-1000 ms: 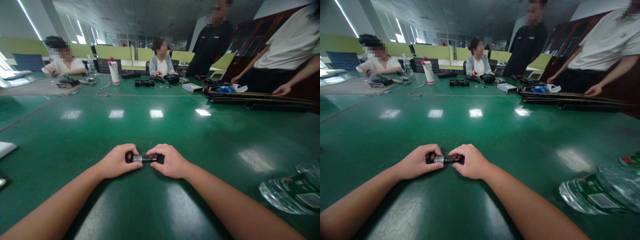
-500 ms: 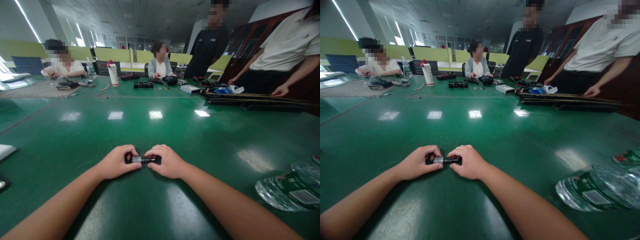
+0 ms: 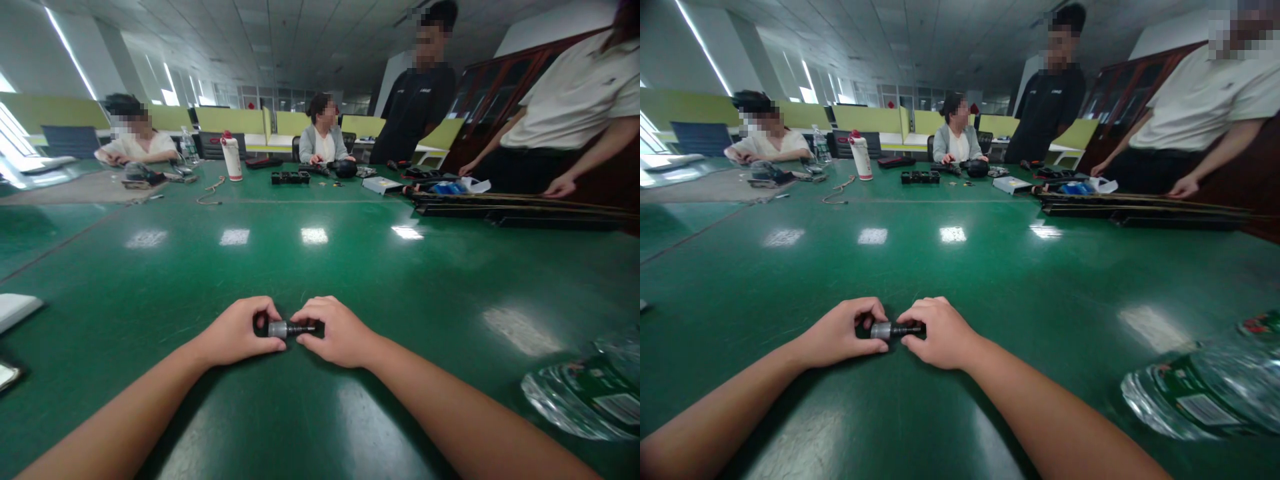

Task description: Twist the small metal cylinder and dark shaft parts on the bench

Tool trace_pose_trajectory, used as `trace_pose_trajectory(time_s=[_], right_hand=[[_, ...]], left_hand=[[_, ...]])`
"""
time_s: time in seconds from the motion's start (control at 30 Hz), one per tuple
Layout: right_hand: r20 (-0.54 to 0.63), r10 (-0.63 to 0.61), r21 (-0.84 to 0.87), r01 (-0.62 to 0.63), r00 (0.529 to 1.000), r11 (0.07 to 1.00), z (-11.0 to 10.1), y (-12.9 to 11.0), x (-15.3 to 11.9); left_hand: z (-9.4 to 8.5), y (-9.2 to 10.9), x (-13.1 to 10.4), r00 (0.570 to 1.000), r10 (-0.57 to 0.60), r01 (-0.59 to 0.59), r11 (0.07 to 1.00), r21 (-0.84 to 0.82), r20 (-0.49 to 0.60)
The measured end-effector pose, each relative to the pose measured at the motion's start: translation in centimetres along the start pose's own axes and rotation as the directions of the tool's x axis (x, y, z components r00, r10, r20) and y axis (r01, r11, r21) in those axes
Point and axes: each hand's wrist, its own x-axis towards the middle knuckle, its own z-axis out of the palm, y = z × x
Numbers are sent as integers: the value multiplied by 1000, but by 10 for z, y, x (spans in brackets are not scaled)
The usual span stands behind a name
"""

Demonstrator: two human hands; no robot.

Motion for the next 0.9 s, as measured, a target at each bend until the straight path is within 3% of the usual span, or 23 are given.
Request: trace_pose_trajectory(time_s=[0.9], right_hand=[[2, -11, 23, 11, 1000, 1000, -1, -1, 1]], left_hand=[[0, 0, 0, 1000, 17, -17, 999, 35, 14]])
